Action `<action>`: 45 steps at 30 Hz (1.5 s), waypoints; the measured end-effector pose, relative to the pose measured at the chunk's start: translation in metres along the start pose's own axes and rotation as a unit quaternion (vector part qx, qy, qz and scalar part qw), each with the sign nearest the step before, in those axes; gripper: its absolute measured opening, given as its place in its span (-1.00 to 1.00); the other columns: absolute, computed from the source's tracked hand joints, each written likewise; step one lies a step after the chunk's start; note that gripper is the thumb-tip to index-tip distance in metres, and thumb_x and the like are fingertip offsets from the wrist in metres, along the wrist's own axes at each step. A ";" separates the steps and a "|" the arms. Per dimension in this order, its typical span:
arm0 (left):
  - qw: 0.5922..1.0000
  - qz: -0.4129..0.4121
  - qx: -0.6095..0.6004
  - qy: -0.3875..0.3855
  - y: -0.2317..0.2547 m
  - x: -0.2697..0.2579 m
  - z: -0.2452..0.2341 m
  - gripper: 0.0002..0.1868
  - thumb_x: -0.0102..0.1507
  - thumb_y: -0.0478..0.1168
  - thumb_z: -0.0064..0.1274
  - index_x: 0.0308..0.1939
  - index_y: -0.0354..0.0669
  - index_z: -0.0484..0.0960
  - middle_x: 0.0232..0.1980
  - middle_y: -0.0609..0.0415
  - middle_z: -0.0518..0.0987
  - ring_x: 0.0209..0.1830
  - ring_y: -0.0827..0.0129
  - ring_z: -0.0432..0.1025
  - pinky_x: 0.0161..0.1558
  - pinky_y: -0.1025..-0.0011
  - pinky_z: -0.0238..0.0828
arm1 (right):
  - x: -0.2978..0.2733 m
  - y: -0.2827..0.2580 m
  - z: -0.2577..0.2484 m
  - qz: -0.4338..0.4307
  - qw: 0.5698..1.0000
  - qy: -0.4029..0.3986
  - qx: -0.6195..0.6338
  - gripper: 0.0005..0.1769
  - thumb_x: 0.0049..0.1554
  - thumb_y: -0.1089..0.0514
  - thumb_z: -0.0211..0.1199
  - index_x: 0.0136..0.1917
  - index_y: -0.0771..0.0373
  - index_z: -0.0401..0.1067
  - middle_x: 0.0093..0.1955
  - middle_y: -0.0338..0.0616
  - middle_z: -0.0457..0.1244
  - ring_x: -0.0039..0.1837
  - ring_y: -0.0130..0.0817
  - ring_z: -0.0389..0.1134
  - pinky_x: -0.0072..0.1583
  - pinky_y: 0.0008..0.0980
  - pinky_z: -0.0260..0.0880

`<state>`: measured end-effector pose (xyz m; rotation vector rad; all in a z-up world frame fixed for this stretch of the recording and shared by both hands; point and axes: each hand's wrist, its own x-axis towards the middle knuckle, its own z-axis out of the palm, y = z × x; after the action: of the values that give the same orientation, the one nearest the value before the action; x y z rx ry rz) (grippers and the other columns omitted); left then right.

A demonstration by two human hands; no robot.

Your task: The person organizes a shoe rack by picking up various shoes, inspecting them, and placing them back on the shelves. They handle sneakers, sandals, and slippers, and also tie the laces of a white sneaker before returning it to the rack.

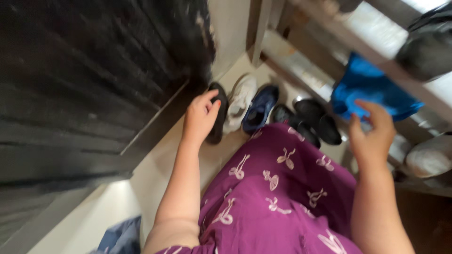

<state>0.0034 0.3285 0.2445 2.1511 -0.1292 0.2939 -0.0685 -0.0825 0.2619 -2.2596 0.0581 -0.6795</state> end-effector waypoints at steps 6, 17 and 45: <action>0.997 0.023 -0.054 -0.044 0.027 0.015 0.032 -0.62 0.23 -0.25 0.19 0.14 -0.12 0.66 -0.33 0.05 0.51 -0.40 0.31 0.43 -0.28 0.38 0.41 | 0.011 0.001 -0.004 0.004 1.000 0.015 0.013 -0.68 0.22 0.32 0.28 0.25 0.23 0.51 0.27 0.00 0.34 0.31 -0.17 0.39 0.28 -0.27 0.45; 0.924 0.355 -0.070 0.126 0.212 0.140 0.028 -0.42 0.28 -0.27 0.25 0.37 -0.05 0.47 0.27 -0.06 0.47 0.29 0.01 0.42 0.26 0.22 0.41 | 0.145 -0.139 -0.061 -0.261 0.958 0.095 -0.077 -0.71 0.24 0.40 0.31 0.22 0.25 0.49 0.27 -0.02 0.34 0.35 -0.06 0.36 0.35 -0.21 0.41; 0.748 -0.035 -0.662 -0.008 0.198 0.113 -0.006 -0.45 0.33 -0.04 -0.04 0.21 -0.47 0.38 0.06 -0.14 0.59 -0.09 0.04 0.58 0.12 0.11 0.61 | 0.117 -0.011 -0.040 0.039 0.958 0.138 -0.246 0.02 -0.20 -0.13 0.65 0.46 0.06 0.31 0.54 0.34 0.02 0.44 0.32 0.13 0.31 0.07 0.27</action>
<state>0.0712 0.2240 0.4353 0.7173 -0.1865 0.0645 0.0108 -0.1292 0.3456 -2.5927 0.5001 -1.0238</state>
